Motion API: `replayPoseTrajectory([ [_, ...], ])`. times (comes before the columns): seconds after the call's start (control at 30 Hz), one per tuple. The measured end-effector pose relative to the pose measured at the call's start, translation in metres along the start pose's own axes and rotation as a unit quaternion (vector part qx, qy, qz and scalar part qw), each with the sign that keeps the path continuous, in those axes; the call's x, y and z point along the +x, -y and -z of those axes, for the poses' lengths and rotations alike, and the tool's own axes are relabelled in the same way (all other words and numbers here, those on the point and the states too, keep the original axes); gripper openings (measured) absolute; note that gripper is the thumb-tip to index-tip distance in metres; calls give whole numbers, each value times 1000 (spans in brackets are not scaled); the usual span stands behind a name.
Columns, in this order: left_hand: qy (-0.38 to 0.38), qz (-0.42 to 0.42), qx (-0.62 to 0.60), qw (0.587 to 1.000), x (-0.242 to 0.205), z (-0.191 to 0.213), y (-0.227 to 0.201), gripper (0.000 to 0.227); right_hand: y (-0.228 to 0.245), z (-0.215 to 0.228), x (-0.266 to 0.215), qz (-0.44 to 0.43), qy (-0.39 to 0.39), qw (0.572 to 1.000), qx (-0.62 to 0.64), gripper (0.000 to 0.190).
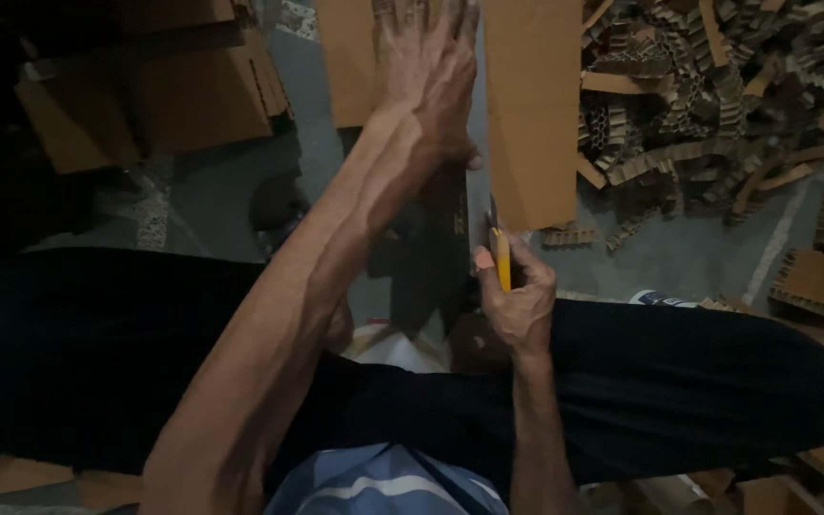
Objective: The person sits on the floor and uses a metal ruler and a yellow utility knife to cut rectangular pieces of corrugated cardboard. They repeatedly score the cardboard along the ruler, snap the pieces apart, and separate the cut sections.
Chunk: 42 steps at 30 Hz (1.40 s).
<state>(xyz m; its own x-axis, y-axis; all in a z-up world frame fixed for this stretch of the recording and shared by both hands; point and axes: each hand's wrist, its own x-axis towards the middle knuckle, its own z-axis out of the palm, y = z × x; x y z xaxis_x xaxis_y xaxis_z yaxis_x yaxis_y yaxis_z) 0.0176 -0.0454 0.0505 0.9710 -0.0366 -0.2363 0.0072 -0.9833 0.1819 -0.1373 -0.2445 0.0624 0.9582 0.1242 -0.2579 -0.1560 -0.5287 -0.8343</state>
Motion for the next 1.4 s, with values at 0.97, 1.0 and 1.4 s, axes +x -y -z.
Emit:
replayPoseTrajectory([
  [0.97,100,12,26,995,-3,15,-5,153,66,0,159,158,-31,964,-210,39],
  [1.0,94,13,12,995,-1,12,-5,150,65,-2,166,189,-38,959,-208,39],
  [1.4,88,18,-7,996,3,3,-3,150,63,-4,216,280,-13,933,-225,28],
])
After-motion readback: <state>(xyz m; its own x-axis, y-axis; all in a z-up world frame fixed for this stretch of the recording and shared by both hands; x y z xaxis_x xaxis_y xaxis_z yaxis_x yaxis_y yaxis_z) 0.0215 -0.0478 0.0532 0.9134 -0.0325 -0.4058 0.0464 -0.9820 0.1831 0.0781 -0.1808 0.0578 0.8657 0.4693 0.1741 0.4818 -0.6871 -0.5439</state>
